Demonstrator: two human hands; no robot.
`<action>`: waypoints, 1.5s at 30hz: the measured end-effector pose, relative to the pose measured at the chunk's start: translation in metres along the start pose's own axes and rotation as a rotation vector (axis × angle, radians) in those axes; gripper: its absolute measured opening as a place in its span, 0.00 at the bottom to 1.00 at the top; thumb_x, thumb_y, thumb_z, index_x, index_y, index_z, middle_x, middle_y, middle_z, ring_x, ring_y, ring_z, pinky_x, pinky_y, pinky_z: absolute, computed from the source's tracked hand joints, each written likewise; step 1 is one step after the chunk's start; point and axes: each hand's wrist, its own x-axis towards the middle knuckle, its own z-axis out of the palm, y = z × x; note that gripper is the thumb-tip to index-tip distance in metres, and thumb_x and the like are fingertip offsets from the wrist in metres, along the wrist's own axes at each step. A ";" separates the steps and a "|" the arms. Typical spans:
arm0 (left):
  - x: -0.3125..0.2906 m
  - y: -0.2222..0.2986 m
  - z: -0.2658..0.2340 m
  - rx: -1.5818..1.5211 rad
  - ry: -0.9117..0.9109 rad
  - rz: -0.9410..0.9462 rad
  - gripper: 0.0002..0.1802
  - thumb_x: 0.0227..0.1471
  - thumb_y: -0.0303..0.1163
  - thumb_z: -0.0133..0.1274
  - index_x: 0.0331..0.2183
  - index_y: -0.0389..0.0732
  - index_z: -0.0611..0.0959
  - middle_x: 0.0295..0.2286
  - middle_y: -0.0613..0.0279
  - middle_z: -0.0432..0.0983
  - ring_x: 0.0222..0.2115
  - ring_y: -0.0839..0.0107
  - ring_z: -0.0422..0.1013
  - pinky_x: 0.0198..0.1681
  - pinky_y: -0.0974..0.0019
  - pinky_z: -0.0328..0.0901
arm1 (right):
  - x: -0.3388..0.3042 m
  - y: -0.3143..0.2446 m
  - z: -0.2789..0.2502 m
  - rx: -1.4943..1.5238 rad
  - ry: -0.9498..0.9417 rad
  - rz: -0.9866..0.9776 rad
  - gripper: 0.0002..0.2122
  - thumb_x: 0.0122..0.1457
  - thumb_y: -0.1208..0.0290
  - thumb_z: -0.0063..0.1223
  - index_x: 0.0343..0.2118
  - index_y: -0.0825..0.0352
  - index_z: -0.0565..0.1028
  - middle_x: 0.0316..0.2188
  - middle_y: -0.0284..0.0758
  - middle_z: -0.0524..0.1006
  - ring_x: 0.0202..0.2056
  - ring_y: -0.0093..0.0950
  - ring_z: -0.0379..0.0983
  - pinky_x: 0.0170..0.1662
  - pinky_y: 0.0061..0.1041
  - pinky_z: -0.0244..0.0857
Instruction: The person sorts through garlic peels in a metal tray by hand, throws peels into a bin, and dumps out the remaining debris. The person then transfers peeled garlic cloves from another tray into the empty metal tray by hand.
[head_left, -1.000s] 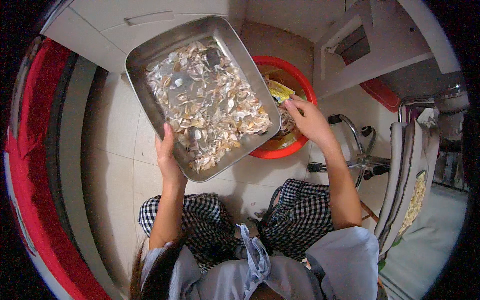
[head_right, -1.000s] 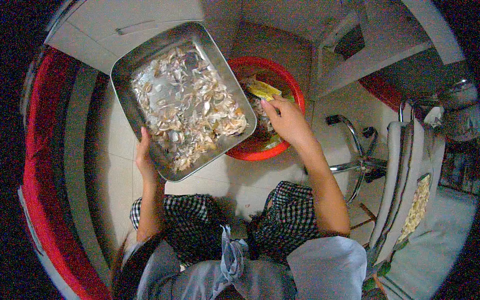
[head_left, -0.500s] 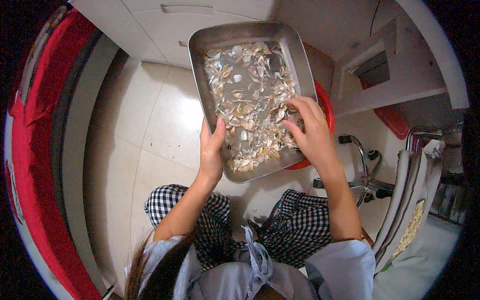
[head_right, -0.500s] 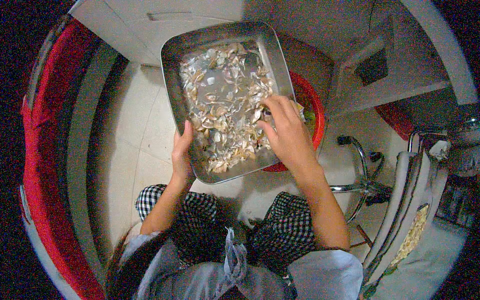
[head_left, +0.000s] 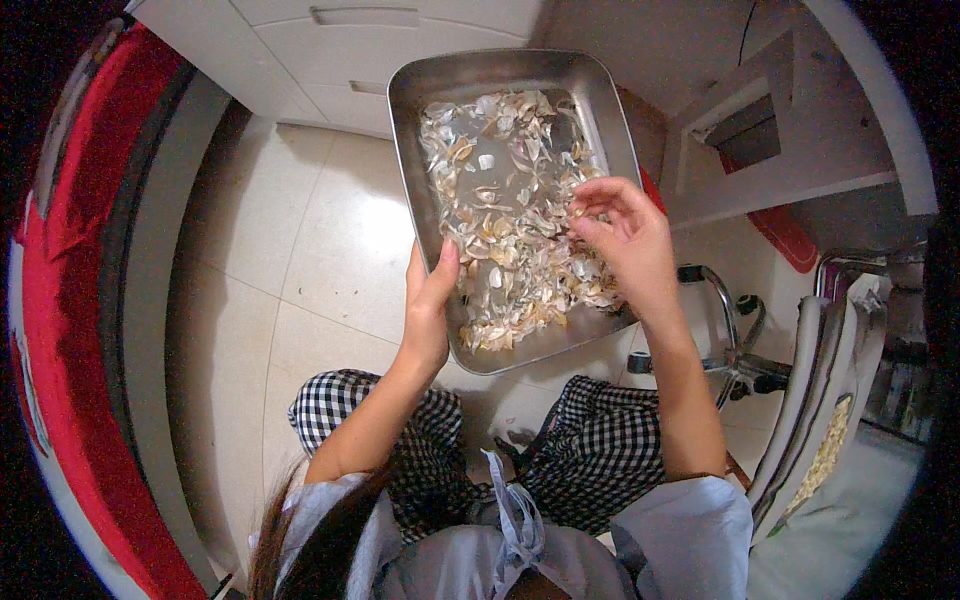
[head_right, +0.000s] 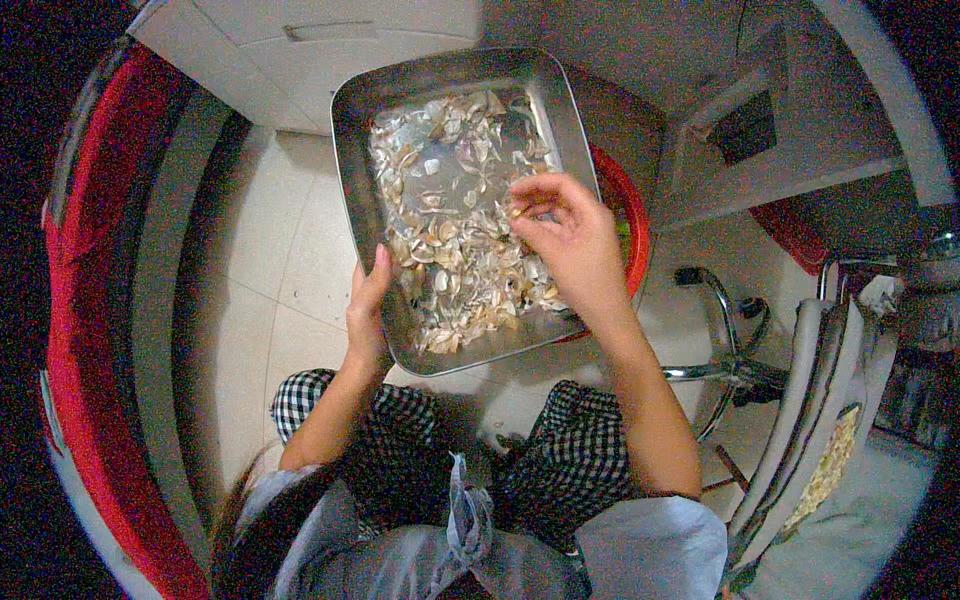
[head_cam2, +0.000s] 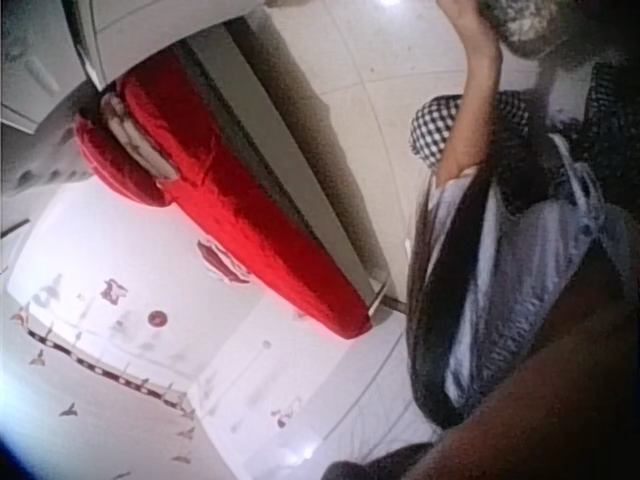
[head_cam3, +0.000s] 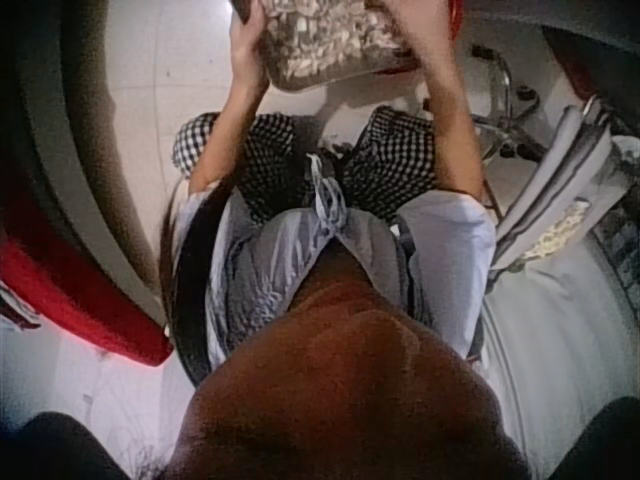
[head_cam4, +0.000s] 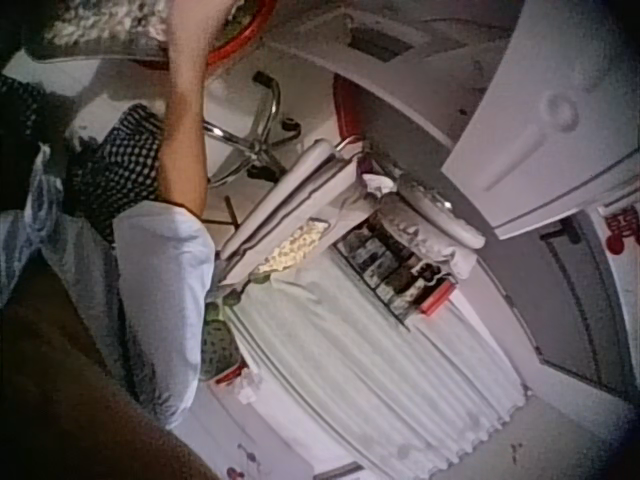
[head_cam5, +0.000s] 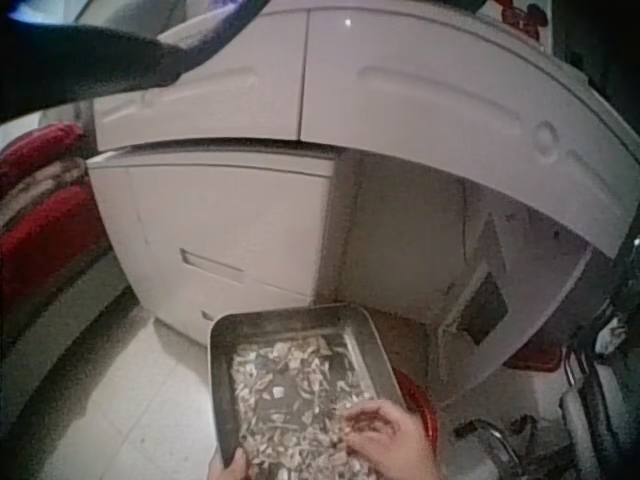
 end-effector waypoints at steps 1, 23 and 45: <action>-0.001 0.000 0.000 0.007 -0.008 -0.010 0.22 0.47 0.43 0.38 0.40 0.38 0.63 0.33 0.63 0.64 0.31 0.75 0.62 0.35 0.72 0.57 | 0.000 -0.003 -0.001 -0.001 0.000 0.001 0.12 0.42 0.85 0.43 0.33 0.70 0.65 0.32 0.33 0.67 0.33 0.19 0.64 0.36 0.17 0.61; -0.006 0.004 0.002 -0.010 -0.014 -0.010 0.21 0.46 0.41 0.39 0.40 0.36 0.62 0.34 0.61 0.64 0.32 0.74 0.63 0.36 0.71 0.58 | -0.015 -0.007 -0.009 -0.953 -0.092 -0.216 0.09 0.39 0.81 0.47 0.26 0.69 0.64 0.28 0.38 0.63 0.34 0.36 0.61 0.36 0.29 0.56; -0.005 0.005 0.001 -0.054 0.038 -0.080 0.21 0.46 0.43 0.40 0.37 0.36 0.65 0.32 0.61 0.66 0.30 0.74 0.64 0.34 0.72 0.60 | -0.016 -0.016 -0.019 0.900 -0.090 0.312 0.10 0.49 0.75 0.41 0.34 0.73 0.64 0.30 0.38 0.69 0.31 0.24 0.66 0.34 0.20 0.63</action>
